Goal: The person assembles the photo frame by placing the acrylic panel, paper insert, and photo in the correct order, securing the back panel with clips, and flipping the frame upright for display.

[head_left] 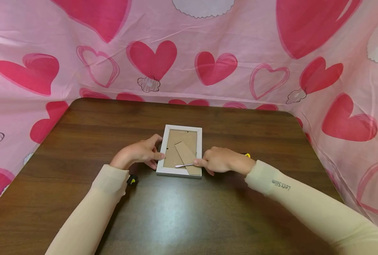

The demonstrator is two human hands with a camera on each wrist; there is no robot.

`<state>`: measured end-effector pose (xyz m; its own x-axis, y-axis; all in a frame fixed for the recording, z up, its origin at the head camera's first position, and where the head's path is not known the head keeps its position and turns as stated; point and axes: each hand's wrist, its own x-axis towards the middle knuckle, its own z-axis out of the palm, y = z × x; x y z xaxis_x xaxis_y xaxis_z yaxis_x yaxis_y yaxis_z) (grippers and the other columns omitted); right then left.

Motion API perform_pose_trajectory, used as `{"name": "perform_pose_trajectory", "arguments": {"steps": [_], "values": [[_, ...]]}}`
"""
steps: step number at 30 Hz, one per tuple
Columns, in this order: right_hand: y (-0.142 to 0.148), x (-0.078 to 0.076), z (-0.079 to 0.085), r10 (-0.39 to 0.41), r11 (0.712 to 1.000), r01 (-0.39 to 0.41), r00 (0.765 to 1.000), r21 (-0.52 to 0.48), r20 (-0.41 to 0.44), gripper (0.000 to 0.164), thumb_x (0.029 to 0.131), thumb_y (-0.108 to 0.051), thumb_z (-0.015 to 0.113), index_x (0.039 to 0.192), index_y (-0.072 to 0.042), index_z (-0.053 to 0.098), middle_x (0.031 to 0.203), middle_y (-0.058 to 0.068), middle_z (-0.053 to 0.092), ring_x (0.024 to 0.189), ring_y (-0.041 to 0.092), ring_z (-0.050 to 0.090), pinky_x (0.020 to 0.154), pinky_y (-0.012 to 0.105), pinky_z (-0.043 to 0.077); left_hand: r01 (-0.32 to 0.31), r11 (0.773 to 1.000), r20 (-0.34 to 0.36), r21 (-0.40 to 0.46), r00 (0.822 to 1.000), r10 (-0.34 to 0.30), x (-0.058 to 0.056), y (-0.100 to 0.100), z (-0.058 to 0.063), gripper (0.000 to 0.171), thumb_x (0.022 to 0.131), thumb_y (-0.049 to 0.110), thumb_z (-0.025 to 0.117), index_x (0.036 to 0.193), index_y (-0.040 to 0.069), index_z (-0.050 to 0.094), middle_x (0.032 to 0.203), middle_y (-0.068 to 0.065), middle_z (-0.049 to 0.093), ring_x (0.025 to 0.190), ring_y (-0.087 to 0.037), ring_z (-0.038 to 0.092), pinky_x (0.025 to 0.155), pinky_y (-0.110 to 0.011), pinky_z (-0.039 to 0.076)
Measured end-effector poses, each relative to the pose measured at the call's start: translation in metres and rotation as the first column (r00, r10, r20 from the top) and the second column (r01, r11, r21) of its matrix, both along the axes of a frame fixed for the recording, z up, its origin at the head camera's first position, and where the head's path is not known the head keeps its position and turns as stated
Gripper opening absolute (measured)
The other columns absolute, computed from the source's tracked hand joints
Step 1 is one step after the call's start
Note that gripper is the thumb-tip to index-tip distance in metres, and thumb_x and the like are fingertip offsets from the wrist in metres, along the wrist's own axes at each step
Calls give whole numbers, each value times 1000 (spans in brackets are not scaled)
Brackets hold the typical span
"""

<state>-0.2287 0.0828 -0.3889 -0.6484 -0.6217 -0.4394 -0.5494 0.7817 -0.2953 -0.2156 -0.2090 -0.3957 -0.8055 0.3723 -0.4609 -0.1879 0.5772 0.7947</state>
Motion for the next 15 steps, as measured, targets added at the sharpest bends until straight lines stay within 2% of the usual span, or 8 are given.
{"name": "perform_pose_trajectory", "arguments": {"steps": [3,7,15], "values": [[0,0,2,13,1000,-13,1000,15,-28,66,96,-66,31,56,-25,63,63,-8,58,60,14,51,57,31,45,3,1000,-3,-2,1000,-3,0,1,0,66,91,14,66,141,10,23,99,-23,51,70,-27,64,64,-36,58],[0,2,5,3,999,-2,1000,42,-24,66,96,-66,31,57,-24,63,62,-7,58,61,14,51,56,31,45,9,1000,-2,-3,1000,-9,-1,2,-1,67,90,14,67,141,10,23,99,-23,51,70,-27,64,64,-36,58],[-6,6,12,-34,993,39,998,110,-47,53,94,-67,37,74,-24,63,67,-4,48,64,13,49,58,31,44,14,1000,-13,-20,1000,-14,-1,0,0,68,90,15,67,141,10,23,100,-22,51,70,-27,64,65,-35,58]]}}
